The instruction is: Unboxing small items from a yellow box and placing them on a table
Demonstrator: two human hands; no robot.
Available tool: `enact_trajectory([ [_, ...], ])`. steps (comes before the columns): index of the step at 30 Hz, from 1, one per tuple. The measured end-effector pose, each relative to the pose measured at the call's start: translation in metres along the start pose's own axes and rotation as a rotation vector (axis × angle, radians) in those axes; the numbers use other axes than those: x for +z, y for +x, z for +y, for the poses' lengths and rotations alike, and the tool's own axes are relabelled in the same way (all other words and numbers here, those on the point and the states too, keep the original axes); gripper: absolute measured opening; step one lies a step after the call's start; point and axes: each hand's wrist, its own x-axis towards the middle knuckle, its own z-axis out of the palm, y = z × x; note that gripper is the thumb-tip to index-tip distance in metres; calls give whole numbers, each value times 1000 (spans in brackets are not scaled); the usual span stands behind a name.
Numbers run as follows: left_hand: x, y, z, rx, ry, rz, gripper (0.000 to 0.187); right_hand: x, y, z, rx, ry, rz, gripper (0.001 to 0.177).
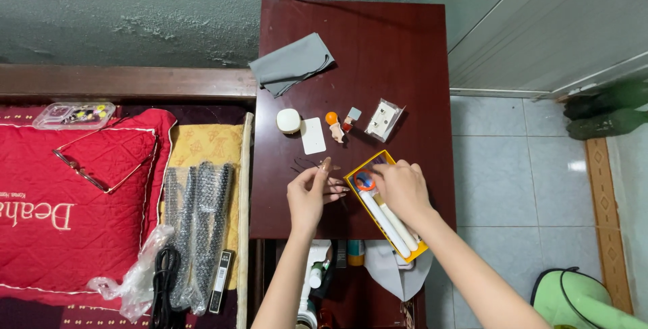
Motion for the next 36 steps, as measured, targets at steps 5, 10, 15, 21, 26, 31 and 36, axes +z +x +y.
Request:
enact_trajectory([
  [5, 19, -13, 7, 17, 46, 0, 24, -39, -10, -11, 87, 322, 28, 23],
  [10, 28, -18, -2, 23, 129, -24, 22, -76, -24, -28, 127, 714, -80, 21],
  [15, 28, -13, -18, 24, 301, -64, 18, -89, -35, -35, 65, 607, -290, 21],
  [21, 19, -29, 33, 148, 614, 16, 21, -83, -23, -15, 112, 678, -178, 16],
  [26, -30, 20, 5, 177, 832, 295, 23, -94, -23, 1, 201, 760, -90, 16],
  [31, -44, 29, -1, 132, 918, 363, 46, -93, -23, 2, 219, 822, -89, 17],
  [36, -43, 40, -18, 162, 1025, 272, 18, -92, -23, -2, 213, 844, -62, 17],
])
